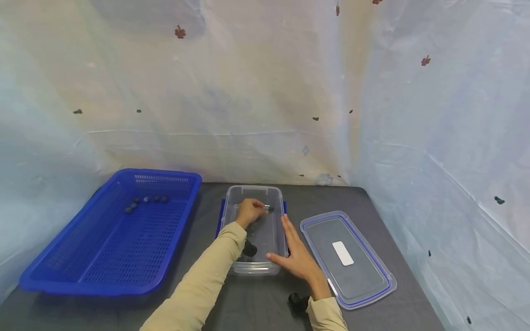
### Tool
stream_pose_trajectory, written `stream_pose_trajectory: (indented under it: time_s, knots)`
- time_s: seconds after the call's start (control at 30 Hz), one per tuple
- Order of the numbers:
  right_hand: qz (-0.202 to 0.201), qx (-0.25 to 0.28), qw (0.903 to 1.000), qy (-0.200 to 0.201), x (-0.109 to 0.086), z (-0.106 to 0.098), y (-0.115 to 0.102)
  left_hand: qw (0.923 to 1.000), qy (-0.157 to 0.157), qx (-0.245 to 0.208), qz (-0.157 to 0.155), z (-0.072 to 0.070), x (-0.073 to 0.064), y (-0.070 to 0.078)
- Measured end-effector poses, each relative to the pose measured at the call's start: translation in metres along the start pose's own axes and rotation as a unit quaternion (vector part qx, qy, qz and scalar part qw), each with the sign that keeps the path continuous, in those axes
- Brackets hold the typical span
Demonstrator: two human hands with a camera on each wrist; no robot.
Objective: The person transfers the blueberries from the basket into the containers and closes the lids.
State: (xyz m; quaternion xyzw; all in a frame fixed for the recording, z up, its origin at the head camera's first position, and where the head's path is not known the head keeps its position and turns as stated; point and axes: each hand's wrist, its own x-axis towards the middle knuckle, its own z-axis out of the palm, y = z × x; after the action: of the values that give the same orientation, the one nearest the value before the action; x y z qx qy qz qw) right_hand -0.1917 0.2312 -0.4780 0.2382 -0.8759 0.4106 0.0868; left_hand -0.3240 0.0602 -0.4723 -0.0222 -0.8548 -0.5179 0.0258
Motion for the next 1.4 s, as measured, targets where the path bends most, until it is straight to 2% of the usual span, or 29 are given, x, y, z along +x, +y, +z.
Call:
stream_pose_trajectory:
  time_s: [0.4, 0.73, 1.03, 1.4]
  knots:
    - [0.007, 0.001, 1.0000, 0.000, 0.000, -0.001, 0.000, 0.9989, -0.009, -0.039, 0.025, -0.010, 0.007, 0.014]
    - [0.014, 0.002, 0.9999, -0.001, -0.001, -0.001, -0.002, 0.9963, -0.032, -0.063, 0.048, -0.023, 0.009, 0.030]
    - [0.011, 0.005, 0.9999, -0.003, -0.001, -0.001, -0.003, 0.9912, -0.063, -0.082, 0.083, -0.035, 0.006, 0.041]
    - [-0.003, -0.002, 1.0000, -0.003, -0.001, -0.001, -0.004, 0.9865, -0.054, -0.073, 0.136, -0.052, 0.003, 0.043]
